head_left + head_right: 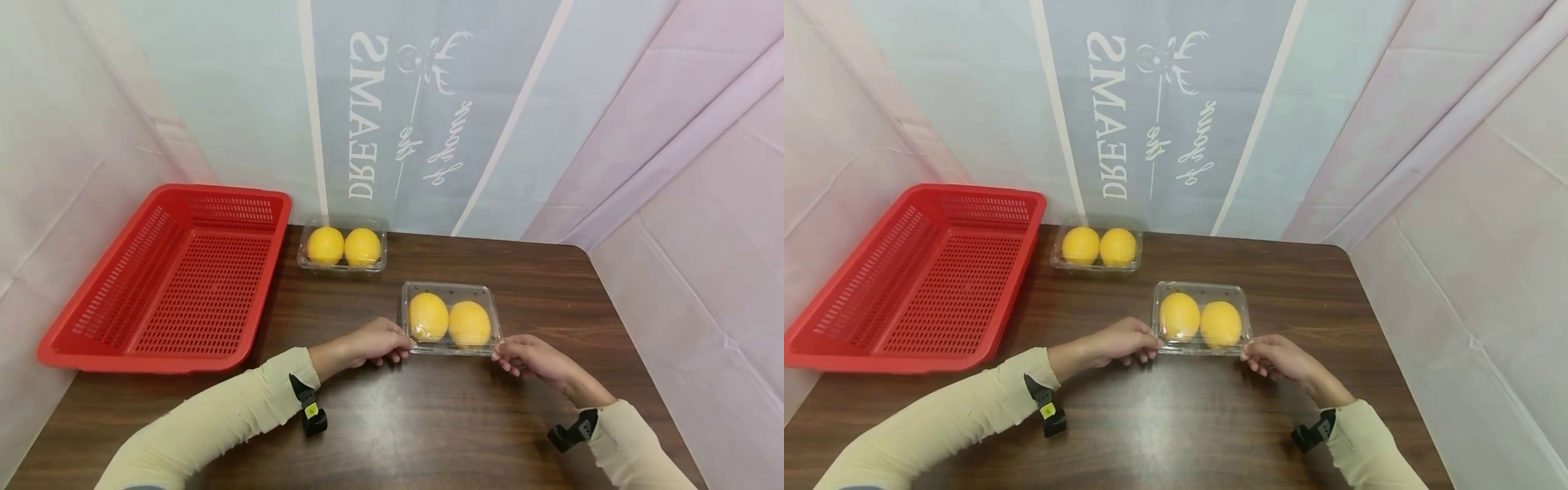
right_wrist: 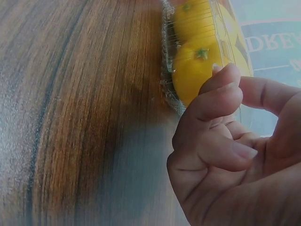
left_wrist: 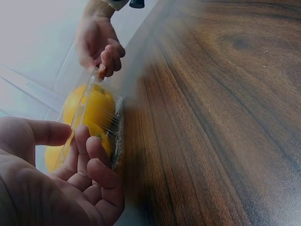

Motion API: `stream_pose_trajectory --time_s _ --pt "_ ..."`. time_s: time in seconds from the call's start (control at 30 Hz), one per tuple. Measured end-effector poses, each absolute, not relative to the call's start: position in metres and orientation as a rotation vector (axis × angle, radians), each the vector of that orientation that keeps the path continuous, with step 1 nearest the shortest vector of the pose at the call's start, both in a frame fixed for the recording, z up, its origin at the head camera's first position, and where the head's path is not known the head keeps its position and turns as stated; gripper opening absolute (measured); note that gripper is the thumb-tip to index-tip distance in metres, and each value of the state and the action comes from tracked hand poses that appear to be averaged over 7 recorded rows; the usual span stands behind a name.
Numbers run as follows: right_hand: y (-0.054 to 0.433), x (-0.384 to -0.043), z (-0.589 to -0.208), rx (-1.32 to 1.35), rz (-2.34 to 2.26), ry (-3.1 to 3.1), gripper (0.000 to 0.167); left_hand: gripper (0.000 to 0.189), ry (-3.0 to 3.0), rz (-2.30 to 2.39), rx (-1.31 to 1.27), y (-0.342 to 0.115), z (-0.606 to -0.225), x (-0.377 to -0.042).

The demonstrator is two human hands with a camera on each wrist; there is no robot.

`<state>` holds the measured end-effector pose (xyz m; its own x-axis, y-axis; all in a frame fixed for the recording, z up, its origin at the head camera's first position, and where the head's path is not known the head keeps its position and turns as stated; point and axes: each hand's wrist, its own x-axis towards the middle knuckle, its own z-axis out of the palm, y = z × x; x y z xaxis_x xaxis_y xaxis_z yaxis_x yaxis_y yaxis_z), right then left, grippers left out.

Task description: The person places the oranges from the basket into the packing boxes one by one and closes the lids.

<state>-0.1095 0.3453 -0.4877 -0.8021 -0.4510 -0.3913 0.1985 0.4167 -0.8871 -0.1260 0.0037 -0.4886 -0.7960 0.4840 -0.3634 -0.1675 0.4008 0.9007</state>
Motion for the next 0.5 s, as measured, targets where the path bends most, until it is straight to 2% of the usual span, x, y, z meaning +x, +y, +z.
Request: stream_pose_trajectory --time_s 0.2,0.5 --pt "0.343 -0.113 -0.492 -0.182 -1.39 2.13 0.036 0.02 2.068 1.472 0.234 0.004 -0.493 -0.129" --pt "0.333 -0.121 -0.491 -0.071 -1.441 2.197 0.031 0.019 2.046 1.532 0.176 0.006 -0.49 -0.138"
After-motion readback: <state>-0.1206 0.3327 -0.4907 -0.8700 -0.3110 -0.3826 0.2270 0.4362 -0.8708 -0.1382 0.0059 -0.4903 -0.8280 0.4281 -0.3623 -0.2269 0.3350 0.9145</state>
